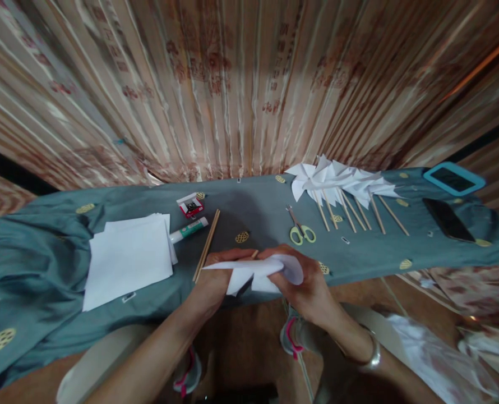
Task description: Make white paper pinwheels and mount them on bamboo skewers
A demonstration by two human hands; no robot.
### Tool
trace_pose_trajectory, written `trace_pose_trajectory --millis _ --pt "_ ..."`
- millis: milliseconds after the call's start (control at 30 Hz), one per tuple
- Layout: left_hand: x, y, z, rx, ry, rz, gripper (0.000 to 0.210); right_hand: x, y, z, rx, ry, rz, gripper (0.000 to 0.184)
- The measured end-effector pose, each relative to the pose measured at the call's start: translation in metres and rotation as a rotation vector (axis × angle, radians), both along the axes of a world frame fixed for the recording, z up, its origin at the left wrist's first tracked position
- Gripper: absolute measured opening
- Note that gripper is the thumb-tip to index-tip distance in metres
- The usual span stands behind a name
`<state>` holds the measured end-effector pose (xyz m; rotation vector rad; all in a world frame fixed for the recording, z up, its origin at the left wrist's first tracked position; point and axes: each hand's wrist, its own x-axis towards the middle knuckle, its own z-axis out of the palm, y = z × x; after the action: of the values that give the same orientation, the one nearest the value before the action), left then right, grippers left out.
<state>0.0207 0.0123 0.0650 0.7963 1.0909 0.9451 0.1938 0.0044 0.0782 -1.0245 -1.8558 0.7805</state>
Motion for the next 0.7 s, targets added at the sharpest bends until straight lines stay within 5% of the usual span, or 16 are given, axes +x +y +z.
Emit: trace_pose_trajectory --millis 233,700 --pt "-0.004 -0.005 0.01 0.008 -0.1 -0.01 0.023 0.003 -0.012 0.014 0.28 0.001 0.097 0.028" --pt "-0.007 -0.013 0.014 0.174 -0.029 -0.052 0.014 0.001 -0.015 0.021 0.417 -0.025 0.07 0.028"
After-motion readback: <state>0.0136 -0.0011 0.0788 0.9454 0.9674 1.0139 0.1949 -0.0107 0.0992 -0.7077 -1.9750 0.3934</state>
